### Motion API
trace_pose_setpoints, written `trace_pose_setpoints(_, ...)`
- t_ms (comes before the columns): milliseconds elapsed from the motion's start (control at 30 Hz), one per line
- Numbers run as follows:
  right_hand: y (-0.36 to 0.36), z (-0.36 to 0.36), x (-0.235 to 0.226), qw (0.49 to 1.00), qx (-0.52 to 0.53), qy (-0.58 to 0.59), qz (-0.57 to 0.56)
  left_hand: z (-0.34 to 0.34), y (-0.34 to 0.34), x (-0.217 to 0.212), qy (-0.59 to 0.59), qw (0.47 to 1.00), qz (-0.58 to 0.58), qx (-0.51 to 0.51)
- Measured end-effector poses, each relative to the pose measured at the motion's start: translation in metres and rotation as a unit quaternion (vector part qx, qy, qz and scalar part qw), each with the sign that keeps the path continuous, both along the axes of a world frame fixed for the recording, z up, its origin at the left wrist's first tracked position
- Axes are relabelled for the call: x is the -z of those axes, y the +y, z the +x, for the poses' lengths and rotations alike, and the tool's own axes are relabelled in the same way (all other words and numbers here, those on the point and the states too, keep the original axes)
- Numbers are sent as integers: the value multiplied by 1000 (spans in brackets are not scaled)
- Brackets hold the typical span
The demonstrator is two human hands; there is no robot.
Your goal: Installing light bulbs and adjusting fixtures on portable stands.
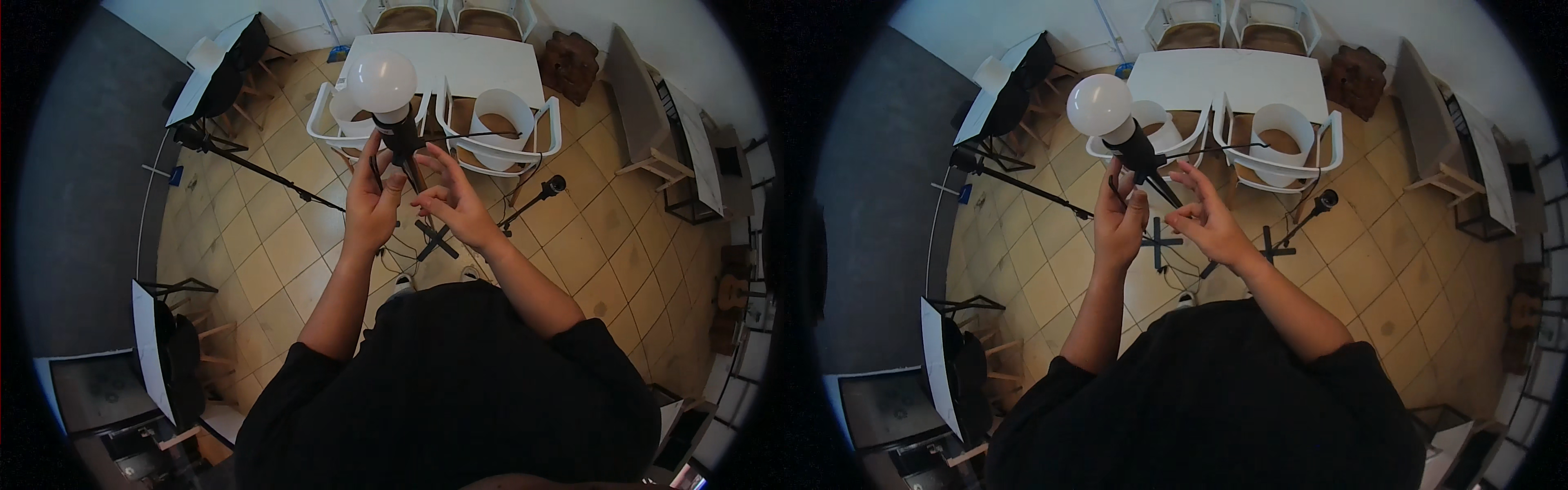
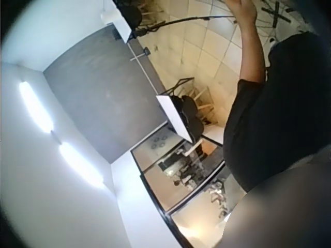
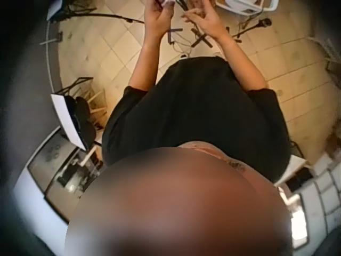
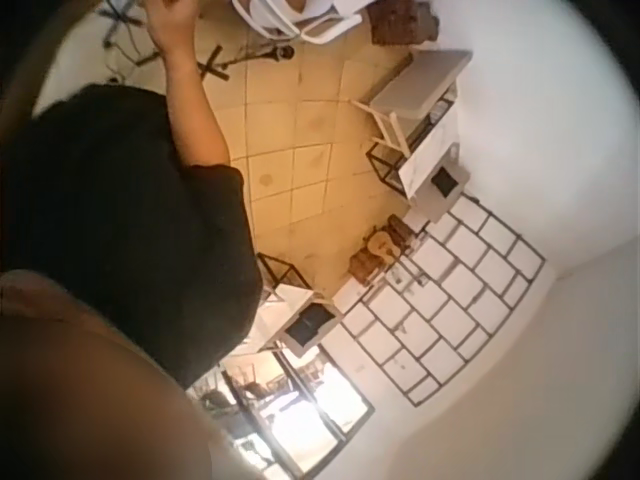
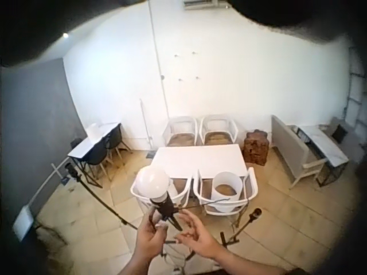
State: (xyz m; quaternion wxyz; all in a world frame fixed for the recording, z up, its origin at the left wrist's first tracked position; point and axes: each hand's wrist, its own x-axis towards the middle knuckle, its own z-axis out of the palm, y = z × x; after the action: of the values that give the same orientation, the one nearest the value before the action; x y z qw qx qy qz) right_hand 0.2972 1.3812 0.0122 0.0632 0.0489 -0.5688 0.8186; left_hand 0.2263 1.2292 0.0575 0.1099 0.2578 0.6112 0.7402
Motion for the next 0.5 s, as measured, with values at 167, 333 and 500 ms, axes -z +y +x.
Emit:
trace_pose_setpoints(167,-20,-2,4,999,46,-17,-3,-9,-19,-3,21,999,-4,40)
trace_pose_setpoints(333,-43,-1,17,988,143,-29,40,-20,-49,11,14,999,-22,33)
trace_pose_setpoints(500,-76,15,23,922,378,-20,82,-21,-85,22,-95,991,-30,92)
